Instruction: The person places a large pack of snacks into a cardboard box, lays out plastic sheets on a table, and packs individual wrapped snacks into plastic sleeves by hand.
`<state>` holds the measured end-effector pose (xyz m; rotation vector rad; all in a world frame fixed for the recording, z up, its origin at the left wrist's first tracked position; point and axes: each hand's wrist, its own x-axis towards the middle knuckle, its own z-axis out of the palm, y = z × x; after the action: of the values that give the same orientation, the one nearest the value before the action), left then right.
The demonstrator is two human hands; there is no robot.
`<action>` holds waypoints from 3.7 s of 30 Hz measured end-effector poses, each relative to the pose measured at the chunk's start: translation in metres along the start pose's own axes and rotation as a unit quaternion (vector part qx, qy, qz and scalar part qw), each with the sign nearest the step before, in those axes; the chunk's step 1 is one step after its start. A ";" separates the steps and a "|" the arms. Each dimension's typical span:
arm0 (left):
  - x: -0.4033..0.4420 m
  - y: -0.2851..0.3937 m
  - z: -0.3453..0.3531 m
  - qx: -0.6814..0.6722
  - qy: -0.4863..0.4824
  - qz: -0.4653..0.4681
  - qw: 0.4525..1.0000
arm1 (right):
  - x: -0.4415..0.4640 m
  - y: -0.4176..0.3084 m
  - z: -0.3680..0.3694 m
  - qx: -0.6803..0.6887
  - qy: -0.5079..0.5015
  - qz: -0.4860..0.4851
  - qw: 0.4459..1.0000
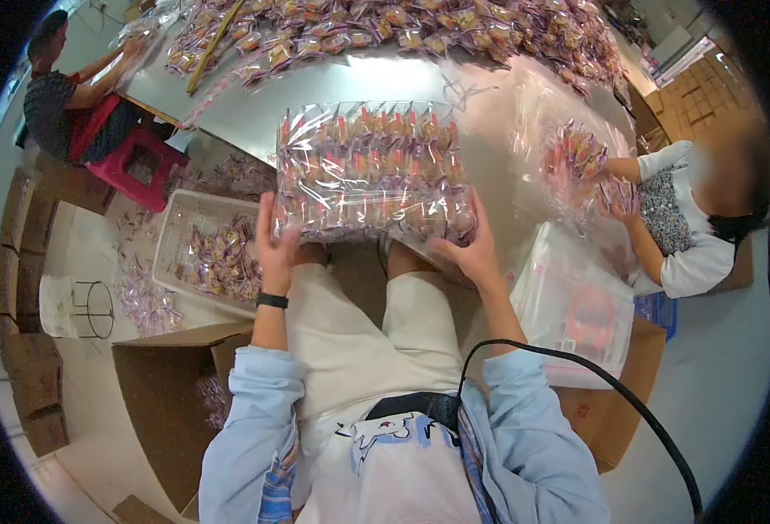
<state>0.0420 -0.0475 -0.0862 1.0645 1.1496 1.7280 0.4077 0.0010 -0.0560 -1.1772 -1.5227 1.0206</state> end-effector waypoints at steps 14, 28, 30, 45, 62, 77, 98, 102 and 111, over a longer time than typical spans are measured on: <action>0.018 0.013 0.019 -0.088 0.085 -0.060 0.991 | -0.050 -0.026 0.046 -0.176 0.053 -0.047 0.982; -0.048 -0.014 0.004 -0.261 0.120 -0.224 0.931 | 0.076 -0.070 0.053 -0.225 -0.115 0.126 0.959; -0.046 -0.008 -0.020 -0.251 0.103 -0.204 0.941 | 0.081 -0.085 0.057 -0.089 -0.271 0.222 0.932; -0.122 0.116 -0.206 -0.345 0.283 -0.006 0.895 | 0.002 -0.213 0.138 -0.203 -0.255 -0.726 0.606; -0.233 0.299 -0.274 -0.090 0.080 -0.198 0.973 | -0.015 -0.180 0.337 -0.032 -0.192 -0.819 0.540; -0.387 0.268 -0.294 -0.054 0.554 -0.111 0.823 | -0.082 -0.050 0.305 -0.098 -0.361 -0.253 0.892; -0.293 0.281 -0.186 0.369 0.521 -0.219 0.738 | -0.132 -0.106 0.342 -0.065 -0.546 -0.251 0.797; -0.287 0.311 -0.208 0.372 0.453 -0.289 0.757 | -0.145 -0.108 0.359 -0.094 -0.524 -0.298 0.793; -0.276 0.159 -0.298 0.146 0.501 -0.315 0.793 | -0.156 -0.095 0.366 -0.103 -0.536 -0.396 0.739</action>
<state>-0.1659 -0.4300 -0.0660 -0.2562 2.1587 1.5333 0.0497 -0.1966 -0.0751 0.1927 -2.7330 0.9223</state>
